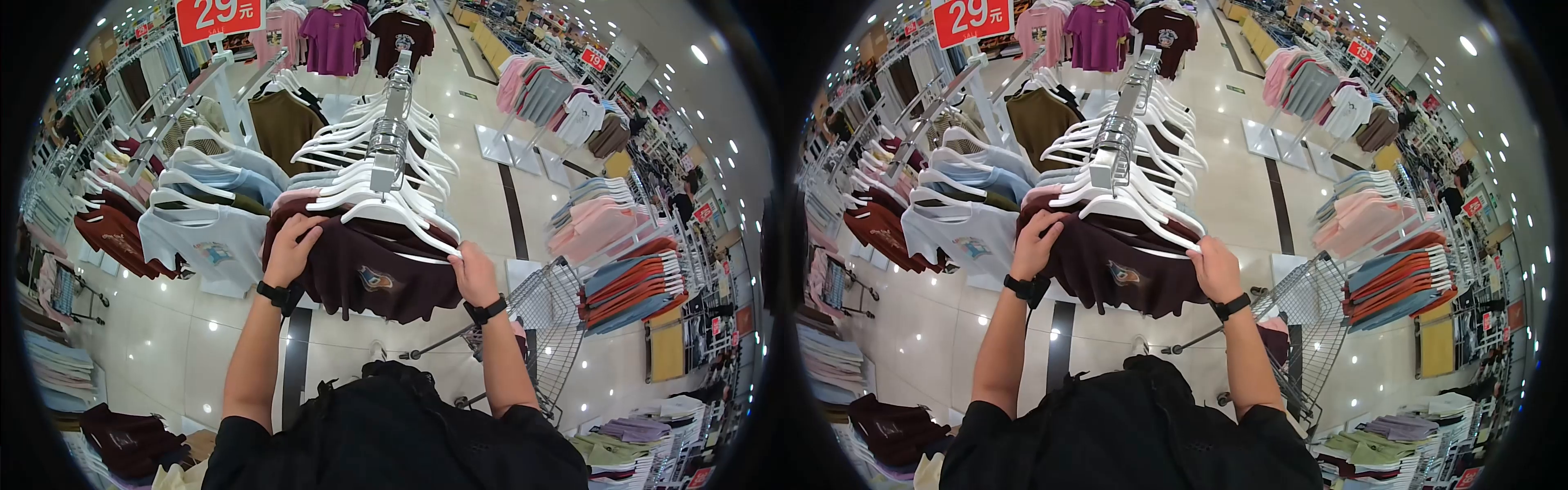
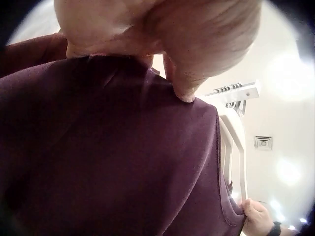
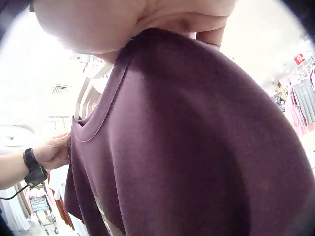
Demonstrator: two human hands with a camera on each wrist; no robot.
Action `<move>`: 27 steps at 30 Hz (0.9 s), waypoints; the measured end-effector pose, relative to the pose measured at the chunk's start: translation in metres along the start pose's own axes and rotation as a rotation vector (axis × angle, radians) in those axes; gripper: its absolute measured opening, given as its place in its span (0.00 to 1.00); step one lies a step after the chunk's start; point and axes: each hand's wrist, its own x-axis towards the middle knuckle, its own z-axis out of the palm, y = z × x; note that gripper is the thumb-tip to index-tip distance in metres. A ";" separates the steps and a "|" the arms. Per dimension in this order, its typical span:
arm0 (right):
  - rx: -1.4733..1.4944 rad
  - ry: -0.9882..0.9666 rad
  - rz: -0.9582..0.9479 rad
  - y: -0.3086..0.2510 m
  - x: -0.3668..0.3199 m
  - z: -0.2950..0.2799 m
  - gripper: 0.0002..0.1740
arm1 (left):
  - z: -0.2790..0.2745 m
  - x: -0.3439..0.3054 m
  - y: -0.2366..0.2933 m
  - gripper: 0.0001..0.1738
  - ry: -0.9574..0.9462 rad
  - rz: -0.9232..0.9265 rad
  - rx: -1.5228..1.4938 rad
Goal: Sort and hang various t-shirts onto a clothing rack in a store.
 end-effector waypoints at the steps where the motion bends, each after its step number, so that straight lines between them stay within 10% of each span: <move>1: 0.000 0.002 0.000 -0.002 0.004 0.000 0.11 | -0.001 0.000 -0.001 0.13 -0.001 0.001 0.001; 18: -0.001 -0.245 -0.063 -0.044 0.056 -0.008 0.22 | 0.016 -0.024 -0.009 0.12 0.114 0.105 0.381; 27: 0.104 -0.295 0.075 -0.036 0.050 -0.022 0.16 | 0.022 -0.075 -0.081 0.17 0.172 -0.267 0.262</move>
